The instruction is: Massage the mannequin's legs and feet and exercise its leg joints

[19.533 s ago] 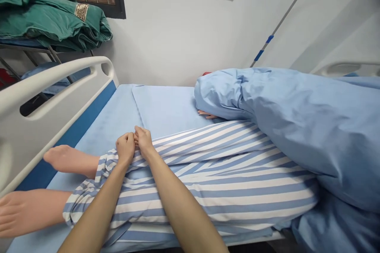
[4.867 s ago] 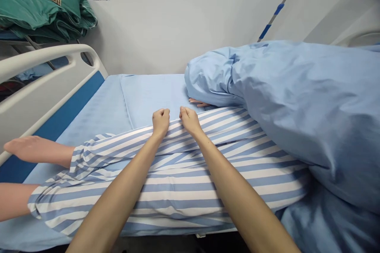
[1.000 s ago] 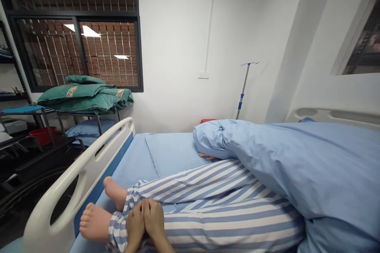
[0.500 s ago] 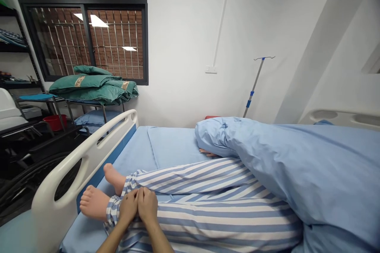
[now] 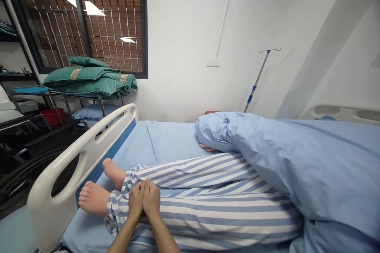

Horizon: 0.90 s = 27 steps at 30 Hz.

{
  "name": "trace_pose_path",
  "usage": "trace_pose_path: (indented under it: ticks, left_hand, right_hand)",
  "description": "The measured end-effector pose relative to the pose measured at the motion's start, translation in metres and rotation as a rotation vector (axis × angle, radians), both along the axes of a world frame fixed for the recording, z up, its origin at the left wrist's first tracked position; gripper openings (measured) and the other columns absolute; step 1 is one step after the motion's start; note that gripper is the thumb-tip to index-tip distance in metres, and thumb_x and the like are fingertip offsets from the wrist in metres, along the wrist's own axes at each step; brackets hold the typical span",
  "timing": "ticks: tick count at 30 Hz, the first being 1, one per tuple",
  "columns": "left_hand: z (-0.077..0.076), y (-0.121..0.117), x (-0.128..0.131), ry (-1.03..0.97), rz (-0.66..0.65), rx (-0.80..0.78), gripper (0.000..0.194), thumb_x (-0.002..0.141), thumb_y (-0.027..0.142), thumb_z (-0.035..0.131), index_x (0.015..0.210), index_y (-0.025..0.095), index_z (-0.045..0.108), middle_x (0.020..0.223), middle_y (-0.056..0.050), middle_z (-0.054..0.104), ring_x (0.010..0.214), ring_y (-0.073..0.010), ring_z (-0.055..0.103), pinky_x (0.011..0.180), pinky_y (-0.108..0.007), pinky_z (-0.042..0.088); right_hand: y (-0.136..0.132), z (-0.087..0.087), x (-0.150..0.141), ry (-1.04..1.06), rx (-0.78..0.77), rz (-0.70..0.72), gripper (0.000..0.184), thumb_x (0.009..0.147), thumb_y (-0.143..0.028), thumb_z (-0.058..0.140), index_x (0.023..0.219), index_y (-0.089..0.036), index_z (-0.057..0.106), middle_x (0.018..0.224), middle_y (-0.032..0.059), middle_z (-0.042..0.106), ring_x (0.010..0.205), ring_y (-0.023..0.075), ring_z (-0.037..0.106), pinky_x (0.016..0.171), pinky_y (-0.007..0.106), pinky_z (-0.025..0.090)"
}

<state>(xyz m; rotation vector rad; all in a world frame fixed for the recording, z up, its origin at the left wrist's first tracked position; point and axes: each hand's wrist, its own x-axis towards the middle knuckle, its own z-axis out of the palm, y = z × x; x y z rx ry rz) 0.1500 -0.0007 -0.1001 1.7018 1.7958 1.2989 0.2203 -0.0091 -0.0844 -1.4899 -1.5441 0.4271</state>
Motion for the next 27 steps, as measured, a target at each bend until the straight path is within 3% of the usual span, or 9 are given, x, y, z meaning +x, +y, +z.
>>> trace_pose_path:
  ticks: [9, 17, 27]
  left_hand:
    - [0.006, -0.005, 0.007, 0.205, -0.027, -0.103, 0.027, 0.081, 0.027, 0.036, 0.078, 0.019, 0.061, 0.074, -0.006, 0.066, 0.073, -0.0172, 0.059, 0.065, -0.025, 0.04]
    - [0.01, -0.009, 0.012, 0.393, 0.055, -0.223, 0.029, 0.085, 0.033, 0.034, 0.079, 0.02, 0.059, 0.075, -0.007, 0.066, 0.077, -0.0192, 0.059, 0.06, -0.024, 0.036]
    - [0.011, -0.007, 0.013, 0.462, 0.042, -0.238, 0.029, 0.086, 0.031, 0.035, 0.089, 0.019, 0.061, 0.08, -0.008, 0.066, 0.082, -0.0199, 0.059, 0.064, -0.025, 0.036]
  right_hand:
    - [-0.007, 0.028, 0.023, -0.215, -0.047, 0.082, 0.043, 0.092, -0.031, 0.028, 0.069, -0.019, 0.062, 0.072, 0.005, 0.068, 0.067, 0.0161, 0.061, 0.055, 0.024, 0.03]
    - [-0.013, 0.015, 0.022, -0.241, -0.101, -0.072, 0.042, 0.091, -0.031, 0.027, 0.071, -0.019, 0.062, 0.069, 0.0057, 0.068, 0.063, 0.0161, 0.06, 0.054, 0.024, 0.028]
    - [-0.012, 0.017, 0.023, -0.239, -0.137, -0.086, 0.042, 0.091, -0.032, 0.027, 0.075, -0.019, 0.063, 0.074, 0.0074, 0.068, 0.067, 0.0172, 0.061, 0.058, 0.024, 0.033]
